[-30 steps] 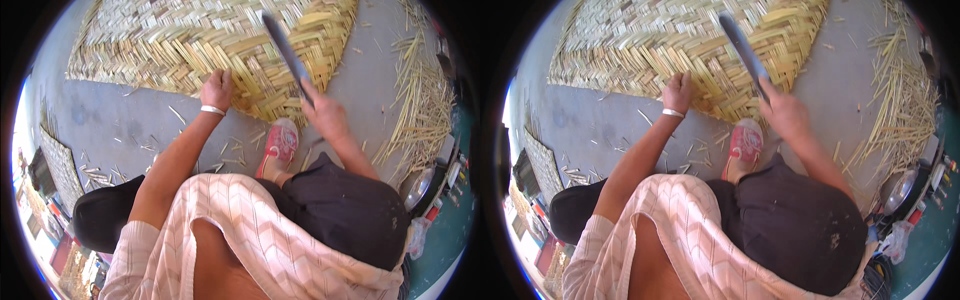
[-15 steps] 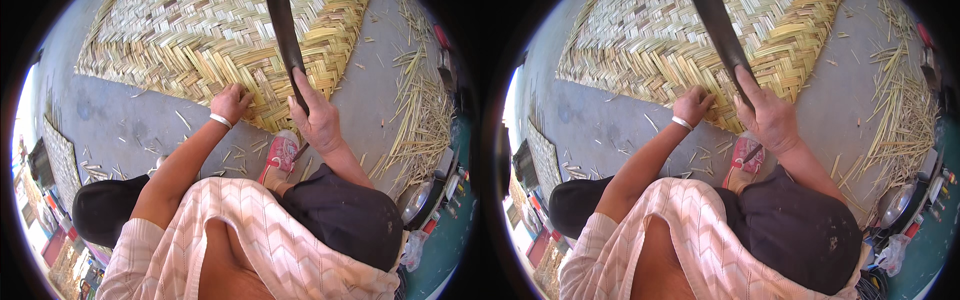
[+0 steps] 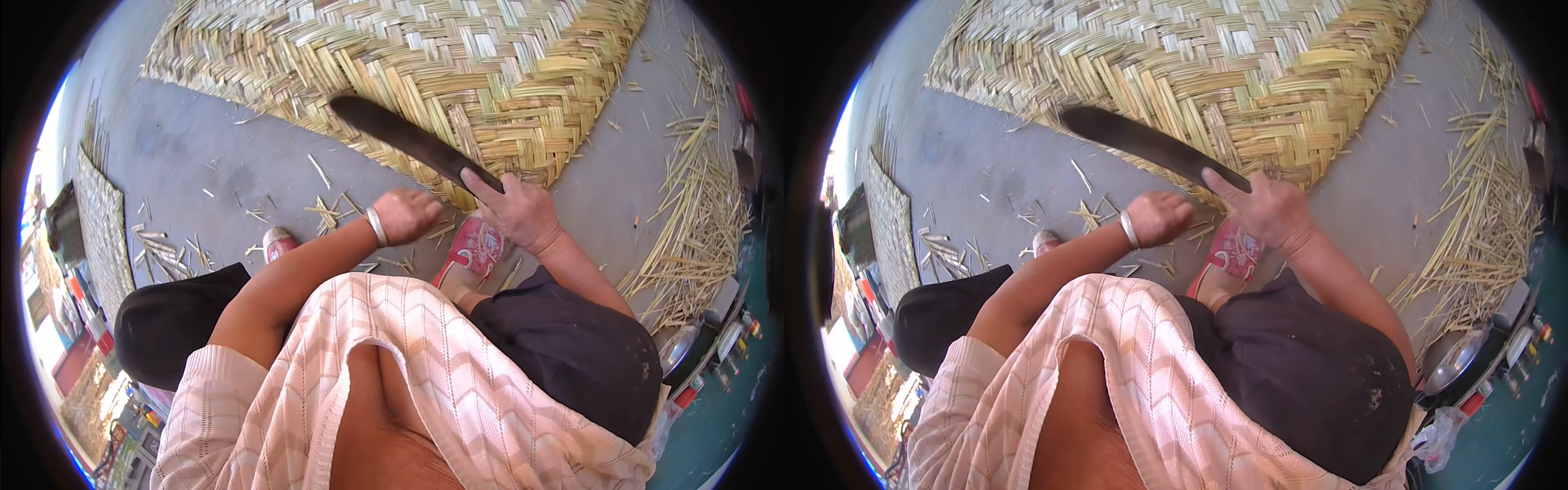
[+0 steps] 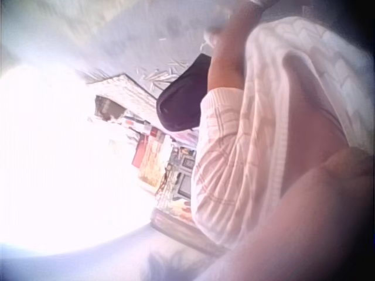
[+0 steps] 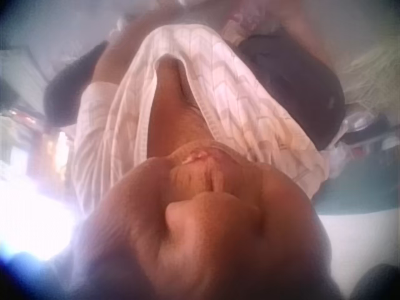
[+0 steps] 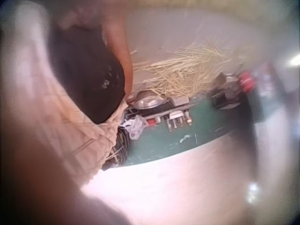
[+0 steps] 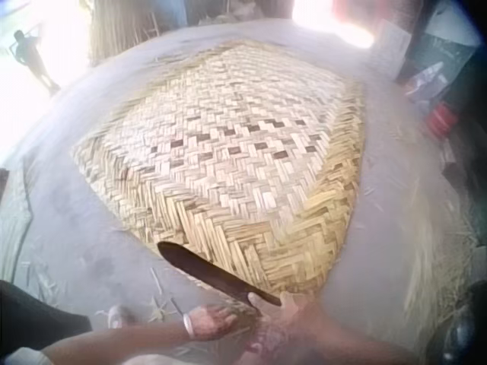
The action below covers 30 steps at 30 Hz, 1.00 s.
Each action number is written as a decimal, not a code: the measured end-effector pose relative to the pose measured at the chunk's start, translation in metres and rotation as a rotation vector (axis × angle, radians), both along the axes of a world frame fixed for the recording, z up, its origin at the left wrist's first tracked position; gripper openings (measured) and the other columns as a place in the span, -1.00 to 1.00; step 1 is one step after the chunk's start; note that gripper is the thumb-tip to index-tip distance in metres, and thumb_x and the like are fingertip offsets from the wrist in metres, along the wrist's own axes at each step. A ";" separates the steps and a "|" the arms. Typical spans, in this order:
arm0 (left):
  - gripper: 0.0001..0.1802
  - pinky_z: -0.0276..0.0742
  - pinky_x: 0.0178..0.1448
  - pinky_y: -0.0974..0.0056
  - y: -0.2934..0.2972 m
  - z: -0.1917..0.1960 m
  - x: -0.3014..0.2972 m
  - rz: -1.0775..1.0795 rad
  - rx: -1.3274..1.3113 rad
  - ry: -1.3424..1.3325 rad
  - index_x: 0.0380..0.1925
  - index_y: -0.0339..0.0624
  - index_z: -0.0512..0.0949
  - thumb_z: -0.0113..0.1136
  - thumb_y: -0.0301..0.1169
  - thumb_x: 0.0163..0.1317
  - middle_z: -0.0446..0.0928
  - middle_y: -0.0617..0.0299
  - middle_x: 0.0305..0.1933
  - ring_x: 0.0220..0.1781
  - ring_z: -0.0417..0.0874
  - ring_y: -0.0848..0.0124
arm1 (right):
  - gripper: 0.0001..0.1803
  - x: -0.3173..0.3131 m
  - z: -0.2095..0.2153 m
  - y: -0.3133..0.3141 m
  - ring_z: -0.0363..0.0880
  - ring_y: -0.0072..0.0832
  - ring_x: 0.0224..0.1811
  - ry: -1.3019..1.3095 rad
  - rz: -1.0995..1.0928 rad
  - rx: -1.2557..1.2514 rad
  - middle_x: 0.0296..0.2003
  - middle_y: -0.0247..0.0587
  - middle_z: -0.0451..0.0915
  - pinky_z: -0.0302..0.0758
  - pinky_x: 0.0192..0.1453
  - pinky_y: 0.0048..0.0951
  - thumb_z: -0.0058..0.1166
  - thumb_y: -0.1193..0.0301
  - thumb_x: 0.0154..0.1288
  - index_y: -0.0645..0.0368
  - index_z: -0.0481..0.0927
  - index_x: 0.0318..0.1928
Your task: The person uses a curved knife to trim and tighten the edges of a large woven mat made of dried palm leaves. They repeatedly tap and press the mat's edge to secure the weave while seated on the floor.
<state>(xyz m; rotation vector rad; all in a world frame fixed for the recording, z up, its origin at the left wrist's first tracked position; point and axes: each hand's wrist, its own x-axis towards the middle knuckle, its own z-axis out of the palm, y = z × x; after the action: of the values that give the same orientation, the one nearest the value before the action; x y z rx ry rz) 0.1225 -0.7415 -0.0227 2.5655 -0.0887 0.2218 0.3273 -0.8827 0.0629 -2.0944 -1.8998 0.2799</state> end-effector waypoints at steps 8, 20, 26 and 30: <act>-0.89 0.59 -0.41 0.12 -0.039 -0.014 -0.013 -0.176 -0.034 0.134 -0.47 -0.08 0.46 0.12 -0.33 0.09 0.51 0.22 -0.52 -0.47 0.64 0.21 | -0.35 -0.002 -0.001 0.003 0.48 -0.25 -0.61 -0.055 -0.052 0.163 -0.57 -0.21 0.41 0.46 -0.54 -0.18 0.19 0.23 0.19 -0.29 0.41 0.34; -0.88 0.62 -0.31 0.06 -0.026 -0.020 -0.020 -0.130 -0.129 0.336 -0.39 -0.13 0.50 0.11 -0.34 0.14 0.56 0.16 -0.42 -0.41 0.66 0.13 | -0.37 -0.006 0.008 0.073 0.53 -0.25 -0.54 0.067 -0.020 0.222 -0.50 -0.13 0.47 0.48 -0.47 -0.23 0.13 0.24 0.29 -0.24 0.36 0.38; -0.82 0.57 -0.07 0.10 0.004 0.001 0.009 0.083 0.016 0.116 -0.38 -0.15 0.54 0.18 -0.28 0.12 0.58 0.11 -0.19 -0.08 0.64 0.16 | -0.36 -0.006 -0.001 0.135 0.62 -0.19 -0.50 -0.076 -0.113 -0.599 -0.39 -0.02 0.62 0.53 -0.44 -0.15 0.09 0.22 0.25 -0.31 0.34 0.37; -0.55 0.29 0.36 0.05 0.022 0.008 0.010 0.241 0.088 0.027 0.04 -0.20 0.52 0.12 -0.30 0.13 0.45 0.05 0.19 0.28 0.41 0.16 | -0.36 -0.011 0.020 0.161 0.61 -0.21 -0.52 0.120 0.015 0.155 -0.44 -0.10 0.55 0.52 -0.46 -0.21 0.12 0.25 0.25 -0.29 0.34 0.37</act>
<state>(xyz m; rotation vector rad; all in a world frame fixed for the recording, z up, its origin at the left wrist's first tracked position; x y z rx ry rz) 0.1328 -0.7191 -0.0144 2.6632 0.2271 0.2786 0.3166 -0.7213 0.0834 -1.9196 -1.8073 0.2470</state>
